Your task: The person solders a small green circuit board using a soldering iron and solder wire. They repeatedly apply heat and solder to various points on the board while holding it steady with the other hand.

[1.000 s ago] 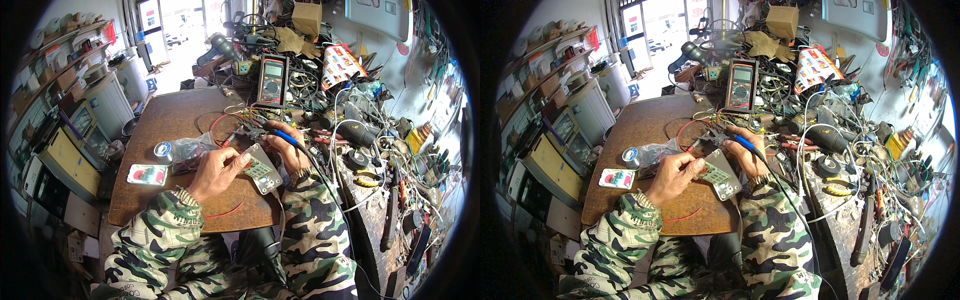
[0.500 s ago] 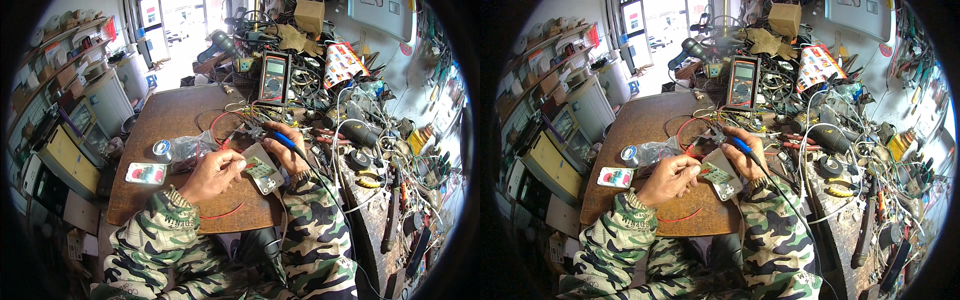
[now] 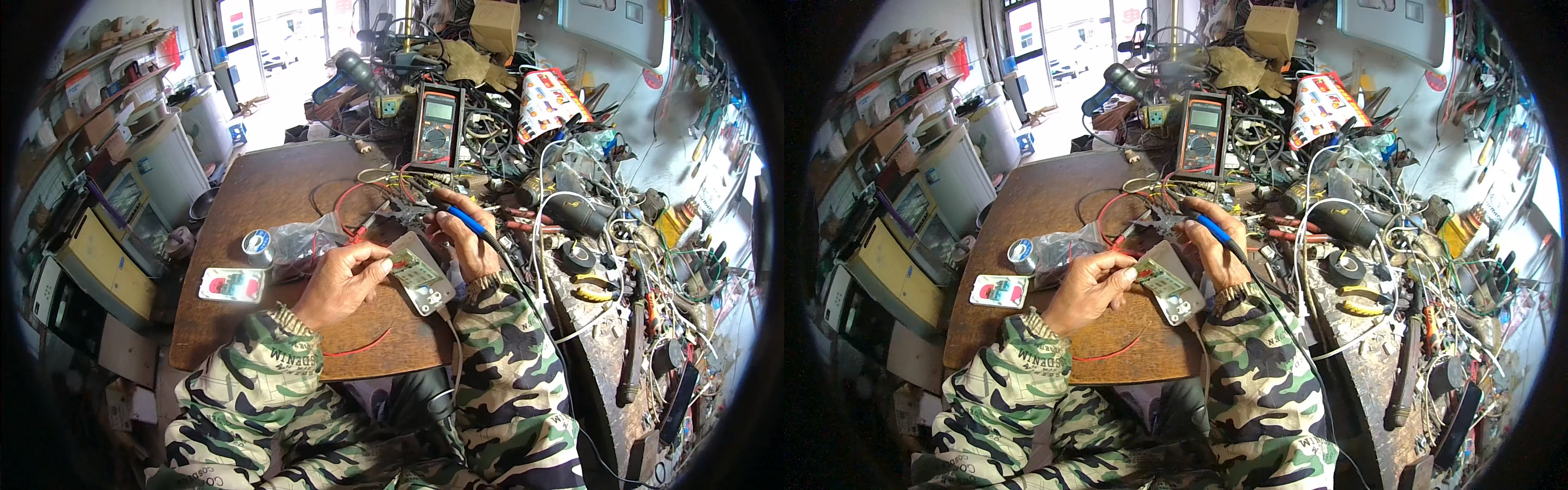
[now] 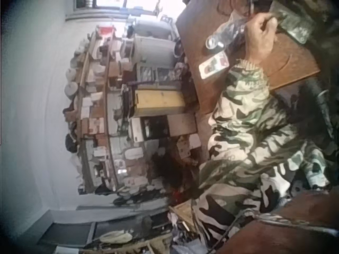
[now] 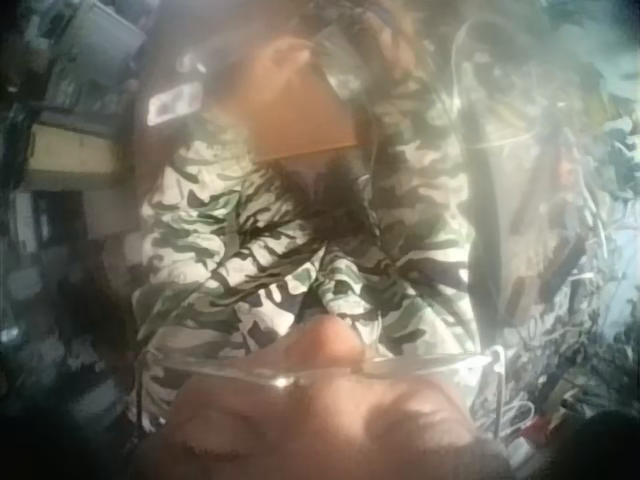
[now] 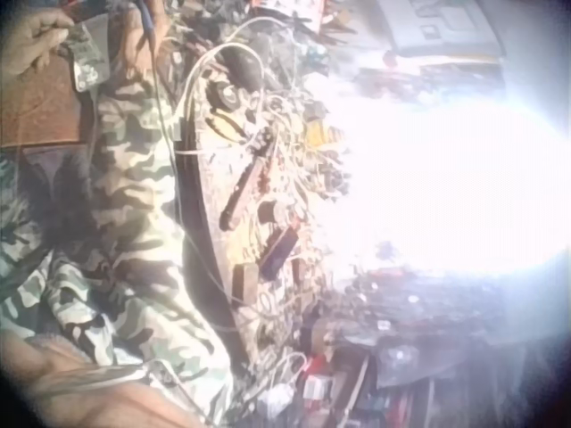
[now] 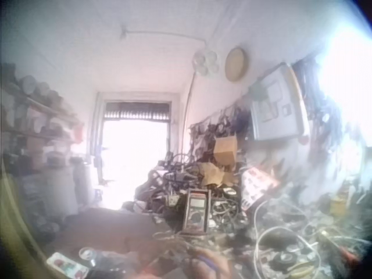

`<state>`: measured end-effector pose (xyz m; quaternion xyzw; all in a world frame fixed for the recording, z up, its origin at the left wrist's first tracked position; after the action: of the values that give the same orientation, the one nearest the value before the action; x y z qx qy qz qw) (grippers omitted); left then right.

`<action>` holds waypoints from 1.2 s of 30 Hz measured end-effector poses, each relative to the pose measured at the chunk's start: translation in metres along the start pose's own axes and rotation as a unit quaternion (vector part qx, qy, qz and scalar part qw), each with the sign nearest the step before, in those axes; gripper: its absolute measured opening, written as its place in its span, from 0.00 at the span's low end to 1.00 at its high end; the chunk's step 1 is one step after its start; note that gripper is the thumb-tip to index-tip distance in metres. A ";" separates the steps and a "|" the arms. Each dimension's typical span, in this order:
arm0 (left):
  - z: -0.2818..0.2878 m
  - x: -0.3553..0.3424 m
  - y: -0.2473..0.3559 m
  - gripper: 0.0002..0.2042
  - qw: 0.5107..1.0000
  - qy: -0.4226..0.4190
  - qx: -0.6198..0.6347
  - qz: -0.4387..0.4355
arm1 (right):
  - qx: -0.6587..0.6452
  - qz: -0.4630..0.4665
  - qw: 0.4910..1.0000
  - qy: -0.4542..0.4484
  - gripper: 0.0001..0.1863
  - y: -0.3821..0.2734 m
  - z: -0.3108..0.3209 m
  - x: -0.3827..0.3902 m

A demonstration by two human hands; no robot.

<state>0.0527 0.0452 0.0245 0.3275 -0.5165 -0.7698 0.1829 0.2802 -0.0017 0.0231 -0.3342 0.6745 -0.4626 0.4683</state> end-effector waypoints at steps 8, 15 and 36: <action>-0.016 -0.014 -0.022 0.10 0.996 0.056 -0.033 -0.055 | 0.037 0.004 0.997 0.073 0.27 -0.056 0.034 0.041; -0.005 -0.010 -0.044 0.11 0.992 0.064 -0.045 -0.094 | 0.218 0.009 0.959 0.179 0.25 -0.223 0.070 0.144; 0.009 -0.014 -0.060 0.12 0.999 0.003 0.014 -0.036 | 0.462 -0.011 0.572 0.678 0.10 -0.436 0.311 0.561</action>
<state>0.0600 0.0833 -0.0235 0.3508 -0.5144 -0.7677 0.1517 0.3905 -0.7463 0.2096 0.3318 0.4858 -0.8077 -0.0400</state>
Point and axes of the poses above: each hand's wrist, its own x-axis away from the middle knuckle, its own z-axis out of the back of the hand, y = z × x, the point moved 2 cm from there along -x, towards the middle knuckle, and after that the axes turned 5 degrees about -z, right-handed, at the moved point
